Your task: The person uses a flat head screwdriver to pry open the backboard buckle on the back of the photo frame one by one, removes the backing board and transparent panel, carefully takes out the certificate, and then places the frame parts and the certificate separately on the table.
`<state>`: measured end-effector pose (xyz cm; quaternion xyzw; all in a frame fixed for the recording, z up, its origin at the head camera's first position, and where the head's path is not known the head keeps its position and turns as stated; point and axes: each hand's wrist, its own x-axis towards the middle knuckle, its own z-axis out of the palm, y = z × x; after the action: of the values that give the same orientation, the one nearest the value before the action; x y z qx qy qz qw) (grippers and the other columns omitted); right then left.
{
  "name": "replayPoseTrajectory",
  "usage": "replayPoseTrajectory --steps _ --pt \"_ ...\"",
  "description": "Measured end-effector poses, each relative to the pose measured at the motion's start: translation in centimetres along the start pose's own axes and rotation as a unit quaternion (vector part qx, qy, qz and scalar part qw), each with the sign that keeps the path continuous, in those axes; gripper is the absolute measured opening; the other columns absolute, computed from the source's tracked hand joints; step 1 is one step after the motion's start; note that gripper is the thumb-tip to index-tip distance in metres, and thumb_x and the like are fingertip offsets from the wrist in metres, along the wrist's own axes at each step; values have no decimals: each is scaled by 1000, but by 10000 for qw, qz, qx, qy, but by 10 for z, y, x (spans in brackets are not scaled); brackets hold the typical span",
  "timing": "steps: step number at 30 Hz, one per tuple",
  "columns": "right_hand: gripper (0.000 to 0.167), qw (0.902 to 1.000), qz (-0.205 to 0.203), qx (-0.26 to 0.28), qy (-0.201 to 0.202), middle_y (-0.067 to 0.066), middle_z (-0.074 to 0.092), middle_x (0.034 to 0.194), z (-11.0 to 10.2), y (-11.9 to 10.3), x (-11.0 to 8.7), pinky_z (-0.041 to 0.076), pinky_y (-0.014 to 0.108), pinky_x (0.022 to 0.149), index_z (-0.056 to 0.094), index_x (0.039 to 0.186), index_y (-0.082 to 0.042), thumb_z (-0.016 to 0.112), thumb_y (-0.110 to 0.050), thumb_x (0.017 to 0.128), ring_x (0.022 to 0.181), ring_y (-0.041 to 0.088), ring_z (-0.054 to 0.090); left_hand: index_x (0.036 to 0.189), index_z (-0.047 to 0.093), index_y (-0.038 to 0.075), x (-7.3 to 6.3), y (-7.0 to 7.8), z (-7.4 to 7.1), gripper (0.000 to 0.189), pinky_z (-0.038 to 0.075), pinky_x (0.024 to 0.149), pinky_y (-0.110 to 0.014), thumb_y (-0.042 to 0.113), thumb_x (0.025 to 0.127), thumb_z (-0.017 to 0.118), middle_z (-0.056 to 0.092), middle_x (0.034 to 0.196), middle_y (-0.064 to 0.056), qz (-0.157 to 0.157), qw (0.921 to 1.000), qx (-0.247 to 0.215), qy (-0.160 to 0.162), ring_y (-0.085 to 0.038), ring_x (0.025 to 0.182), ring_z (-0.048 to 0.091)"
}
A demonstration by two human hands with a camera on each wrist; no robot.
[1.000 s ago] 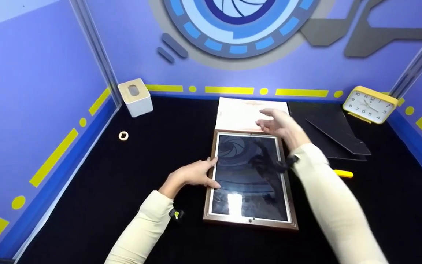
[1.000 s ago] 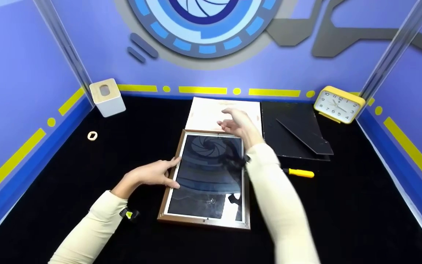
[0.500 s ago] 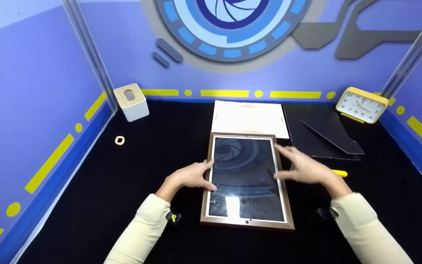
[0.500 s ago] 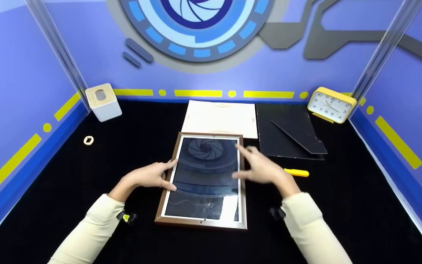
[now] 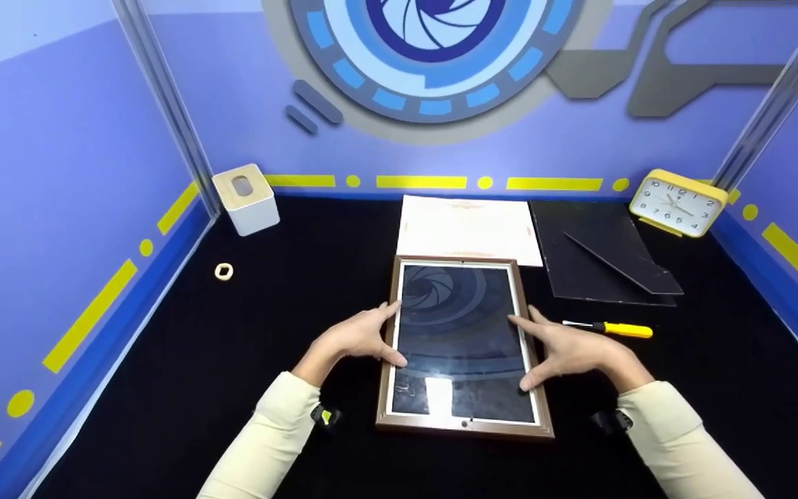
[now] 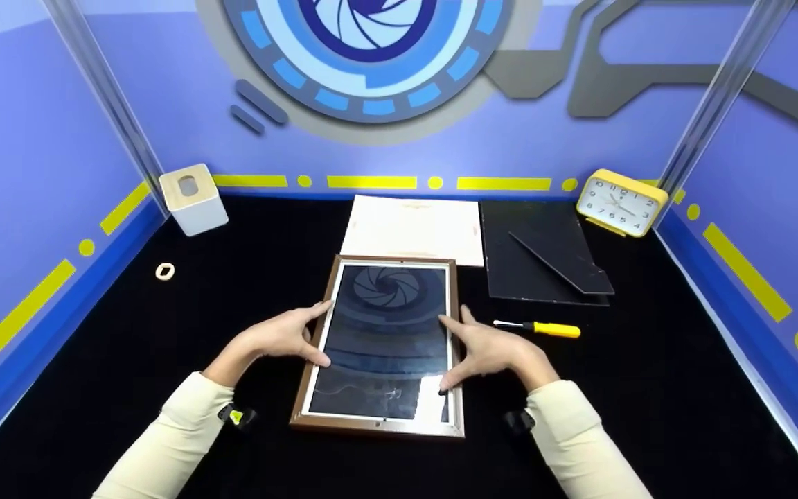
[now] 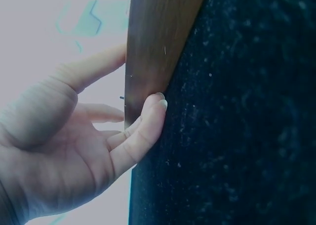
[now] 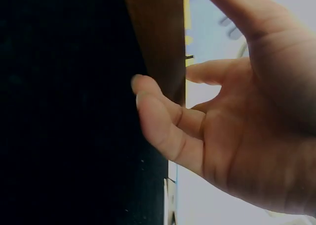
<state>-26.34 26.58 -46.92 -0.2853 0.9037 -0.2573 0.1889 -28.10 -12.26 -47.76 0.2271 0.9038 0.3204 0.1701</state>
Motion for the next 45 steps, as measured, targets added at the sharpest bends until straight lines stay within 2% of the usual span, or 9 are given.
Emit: replayPoseTrajectory --steps 4,7,11,16,18,22,29,37,45 --pt "121 9998 90 71 -152 45 2 153 2 -1 3 29 60 111 18 159 -3 86 -51 72 138 55 26 157 29 5 -1 -3 -1 108 34 112 -38 33 73 91 21 155 -35 68 9998 -196 -75 -29 87 70" --pt "121 9998 134 43 -168 44 2 154 0 -2 5 28 59 111 17 160 -3 86 -51 73 139 54 25 156 32 4 0 -3 -3 104 34 113 -38 31 74 91 24 155 -33 91 9998 -190 -5 -33 108 66" --pt "123 9997 129 65 -179 41 -1 155 -1 -4 9 26 58 113 15 160 -2 86 -51 73 142 51 20 153 38 5 -1 0 -6 99 28 116 -41 30 73 91 32 154 -26 0 9995 -84 289 -34 143 31" --pt "124 9994 123 173 -257 39 -3 157 -1 -3 11 22 57 115 13 160 -3 87 -50 73 145 48 14 152 36 -2 -2 7 -8 94 37 110 -38 16 77 88 33 156 -23 13 9944 -911 537 -30 136 42" --pt "124 9992 158 210 -288 39 -3 157 -1 -2 11 22 57 115 12 160 -4 87 -50 73 145 49 14 154 24 -7 -1 8 -6 98 48 95 -36 9 79 85 28 158 -25 -19 9872 -1481 592 -29 114 58" --pt "124 9988 212 313 -305 39 -5 156 -1 -1 10 21 57 115 10 160 -4 87 -48 73 145 49 12 155 7 -11 6 4 3 99 50 68 -28 6 86 76 40 146 -27 -341 9574 -2710 941 -18 76 56" --pt "126 9984 138 445 -330 39 -8 156 4 1 6 17 59 115 6 159 0 88 -44 74 146 50 5 131 42 -18 21 -4 21 51 46 54 -18 -7 88 66 61 82 -9 -437 8703 -4780 1105 -9 59 57" --pt "126 9983 128 477 -322 40 -9 156 5 1 3 17 59 115 6 159 1 88 -43 74 145 50 4 137 35 -12 27 -7 27 49 59 70 -31 -4 95 60 69 96 -18 -713 7883 -6025 1026 -22 74 71" --pt "127 9973 251 615 -318 36 -10 158 6 4 3 17 57 116 5 160 -2 89 -43 73 146 48 4 110 51 -9 30 -6 33 16 59 76 -32 -5 96 57 72 92 -19 -776 7578 -6382 1111 -25 79 73"
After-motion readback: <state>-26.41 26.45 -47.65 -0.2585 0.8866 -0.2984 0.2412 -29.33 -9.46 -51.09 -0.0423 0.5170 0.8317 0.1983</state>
